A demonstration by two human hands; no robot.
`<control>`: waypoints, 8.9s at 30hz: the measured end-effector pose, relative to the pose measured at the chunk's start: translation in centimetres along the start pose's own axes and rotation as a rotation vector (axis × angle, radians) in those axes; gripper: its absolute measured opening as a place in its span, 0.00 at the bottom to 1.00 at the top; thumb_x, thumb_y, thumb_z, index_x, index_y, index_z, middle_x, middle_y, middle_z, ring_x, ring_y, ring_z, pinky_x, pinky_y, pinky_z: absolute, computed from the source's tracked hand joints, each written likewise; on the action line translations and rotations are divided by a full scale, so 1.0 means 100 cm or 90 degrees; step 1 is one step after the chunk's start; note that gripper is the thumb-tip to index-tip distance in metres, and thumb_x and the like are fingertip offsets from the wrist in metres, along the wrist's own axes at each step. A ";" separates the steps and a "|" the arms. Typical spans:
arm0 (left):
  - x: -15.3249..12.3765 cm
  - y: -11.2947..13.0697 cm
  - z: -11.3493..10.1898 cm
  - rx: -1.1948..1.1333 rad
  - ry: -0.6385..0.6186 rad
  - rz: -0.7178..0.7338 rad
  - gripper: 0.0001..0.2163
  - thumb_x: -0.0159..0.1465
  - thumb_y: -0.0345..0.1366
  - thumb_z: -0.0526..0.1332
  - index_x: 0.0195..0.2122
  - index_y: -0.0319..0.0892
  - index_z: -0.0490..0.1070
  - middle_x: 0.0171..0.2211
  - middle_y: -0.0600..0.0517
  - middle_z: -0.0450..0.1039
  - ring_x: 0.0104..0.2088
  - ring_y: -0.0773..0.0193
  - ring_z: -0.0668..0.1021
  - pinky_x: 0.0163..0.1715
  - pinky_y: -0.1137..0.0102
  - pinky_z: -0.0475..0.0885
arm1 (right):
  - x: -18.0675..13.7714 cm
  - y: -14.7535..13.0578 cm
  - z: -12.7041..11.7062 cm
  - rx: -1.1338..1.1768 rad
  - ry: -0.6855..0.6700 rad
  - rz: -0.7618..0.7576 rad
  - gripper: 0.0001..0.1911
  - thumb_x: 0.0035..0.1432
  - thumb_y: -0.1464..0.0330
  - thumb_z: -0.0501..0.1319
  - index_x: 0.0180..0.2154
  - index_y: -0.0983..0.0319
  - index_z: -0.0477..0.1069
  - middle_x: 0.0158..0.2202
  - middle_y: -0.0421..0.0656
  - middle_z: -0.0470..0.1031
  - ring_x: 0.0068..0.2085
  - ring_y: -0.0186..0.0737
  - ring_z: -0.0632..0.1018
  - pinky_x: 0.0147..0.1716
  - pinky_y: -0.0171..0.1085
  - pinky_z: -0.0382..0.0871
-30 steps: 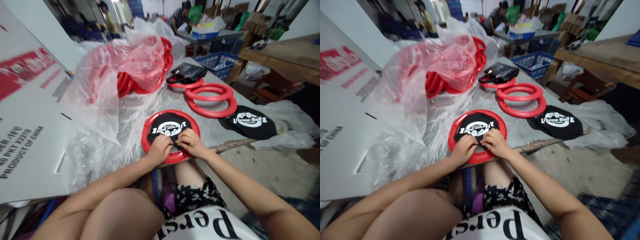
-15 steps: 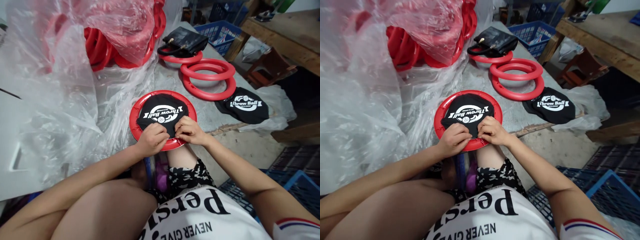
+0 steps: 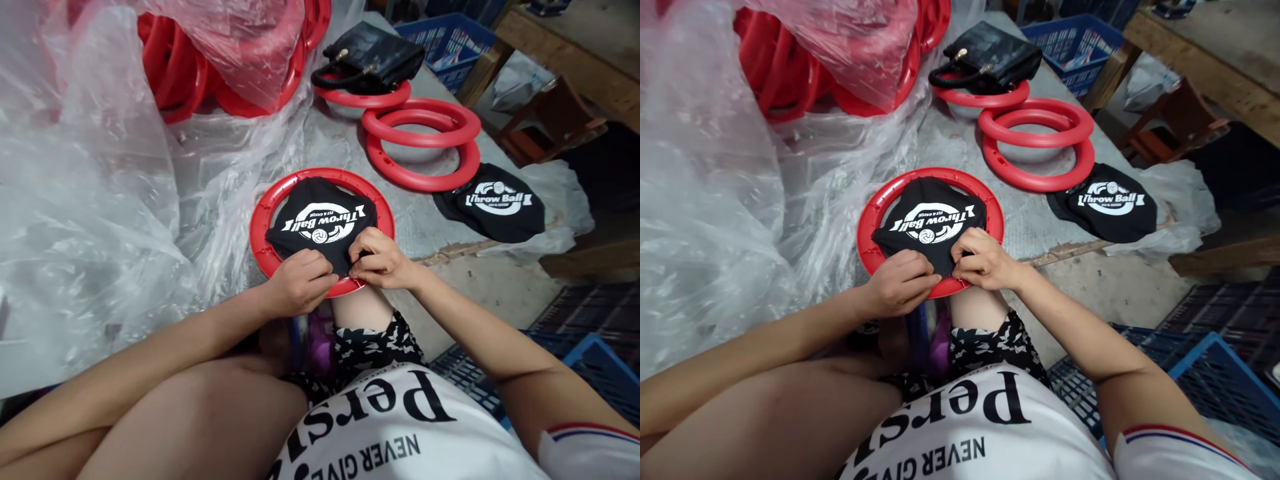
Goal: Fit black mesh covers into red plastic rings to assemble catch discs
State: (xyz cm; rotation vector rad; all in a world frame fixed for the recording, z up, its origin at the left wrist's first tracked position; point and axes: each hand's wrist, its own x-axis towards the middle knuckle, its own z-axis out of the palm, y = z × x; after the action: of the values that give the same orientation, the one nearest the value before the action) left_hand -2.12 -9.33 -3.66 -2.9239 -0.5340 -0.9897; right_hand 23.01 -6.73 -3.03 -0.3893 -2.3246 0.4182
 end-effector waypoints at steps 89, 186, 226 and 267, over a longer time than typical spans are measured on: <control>0.017 0.002 -0.015 -0.150 0.119 -0.296 0.07 0.65 0.29 0.57 0.43 0.43 0.71 0.41 0.47 0.78 0.44 0.60 0.79 0.47 0.62 0.76 | -0.003 0.003 0.001 0.067 0.107 0.126 0.08 0.65 0.62 0.61 0.39 0.59 0.77 0.37 0.44 0.75 0.39 0.42 0.74 0.42 0.46 0.69; 0.054 -0.066 0.011 -0.182 -0.051 -0.729 0.05 0.57 0.32 0.65 0.24 0.42 0.73 0.42 0.50 0.73 0.46 0.59 0.76 0.54 0.61 0.70 | 0.055 0.052 0.017 0.026 0.022 0.608 0.07 0.56 0.75 0.62 0.28 0.61 0.76 0.50 0.45 0.78 0.50 0.44 0.79 0.56 0.45 0.70; 0.051 -0.073 0.016 -0.237 -0.016 -0.768 0.05 0.54 0.33 0.66 0.23 0.42 0.73 0.36 0.51 0.71 0.41 0.59 0.74 0.47 0.63 0.70 | 0.064 0.042 0.016 -0.116 -0.083 0.613 0.07 0.61 0.72 0.57 0.31 0.61 0.71 0.50 0.48 0.76 0.52 0.47 0.73 0.54 0.44 0.64; 0.034 -0.069 0.002 -0.278 0.029 -0.681 0.08 0.59 0.26 0.60 0.25 0.43 0.69 0.42 0.50 0.74 0.48 0.61 0.76 0.56 0.64 0.68 | 0.088 0.055 0.027 0.080 -0.090 0.573 0.11 0.55 0.74 0.62 0.22 0.62 0.67 0.35 0.41 0.77 0.39 0.36 0.75 0.40 0.32 0.67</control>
State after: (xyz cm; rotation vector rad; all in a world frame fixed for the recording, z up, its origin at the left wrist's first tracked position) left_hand -1.69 -1.75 -2.55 -2.8253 -2.2495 -1.3202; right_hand 15.88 1.20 -1.68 -1.3805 -2.1182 1.0302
